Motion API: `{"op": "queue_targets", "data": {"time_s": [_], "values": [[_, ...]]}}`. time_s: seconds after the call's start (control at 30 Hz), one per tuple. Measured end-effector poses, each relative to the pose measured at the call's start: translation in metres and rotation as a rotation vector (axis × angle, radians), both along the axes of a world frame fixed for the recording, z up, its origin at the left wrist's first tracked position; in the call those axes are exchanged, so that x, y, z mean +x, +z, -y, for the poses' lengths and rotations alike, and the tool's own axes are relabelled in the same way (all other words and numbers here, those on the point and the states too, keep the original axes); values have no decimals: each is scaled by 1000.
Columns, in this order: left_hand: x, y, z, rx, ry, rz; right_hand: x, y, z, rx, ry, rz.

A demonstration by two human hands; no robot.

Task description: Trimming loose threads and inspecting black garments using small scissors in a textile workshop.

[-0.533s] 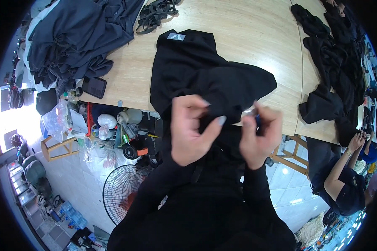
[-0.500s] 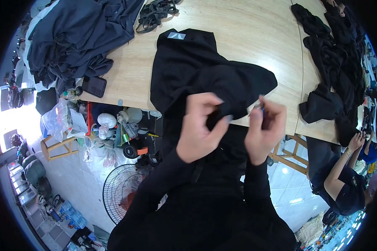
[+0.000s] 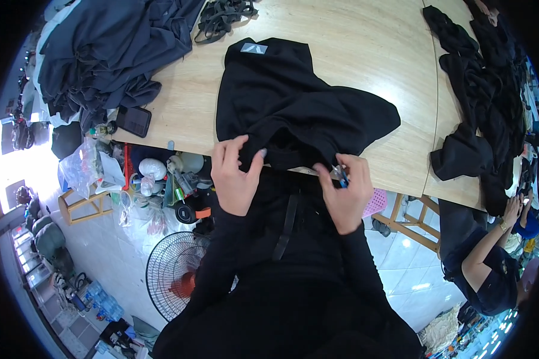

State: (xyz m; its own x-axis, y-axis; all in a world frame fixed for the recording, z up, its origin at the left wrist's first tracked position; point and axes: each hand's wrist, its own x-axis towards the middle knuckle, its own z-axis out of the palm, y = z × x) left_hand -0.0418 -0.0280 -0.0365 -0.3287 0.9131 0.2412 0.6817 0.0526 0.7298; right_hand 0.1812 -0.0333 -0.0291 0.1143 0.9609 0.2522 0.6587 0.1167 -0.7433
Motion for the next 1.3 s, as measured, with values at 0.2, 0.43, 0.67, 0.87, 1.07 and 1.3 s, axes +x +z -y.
{"op": "queue_targets", "data": {"time_s": [0.2, 0.43, 0.67, 0.87, 1.07, 1.3], "values": [[5, -16, 4, -91, 37, 348, 21, -14, -17, 5, -99, -97], [-24, 5, -6, -387, 81, 2074, 76, 5, -11, -582, -62, -1724], [-38, 11, 0, -232, -133, 1929, 85, 39, -8, -378, -45, -1561], [-33, 33, 0, -165, -188, 1849, 77, 64, -7, -310, -106, -1400], [-28, 38, 2, -127, -99, 1792, 76, 68, -5, -304, -134, -1373], [-40, 31, -3, -221, -296, 2034, 113, 35, 3, -413, 65, -1816]]}}
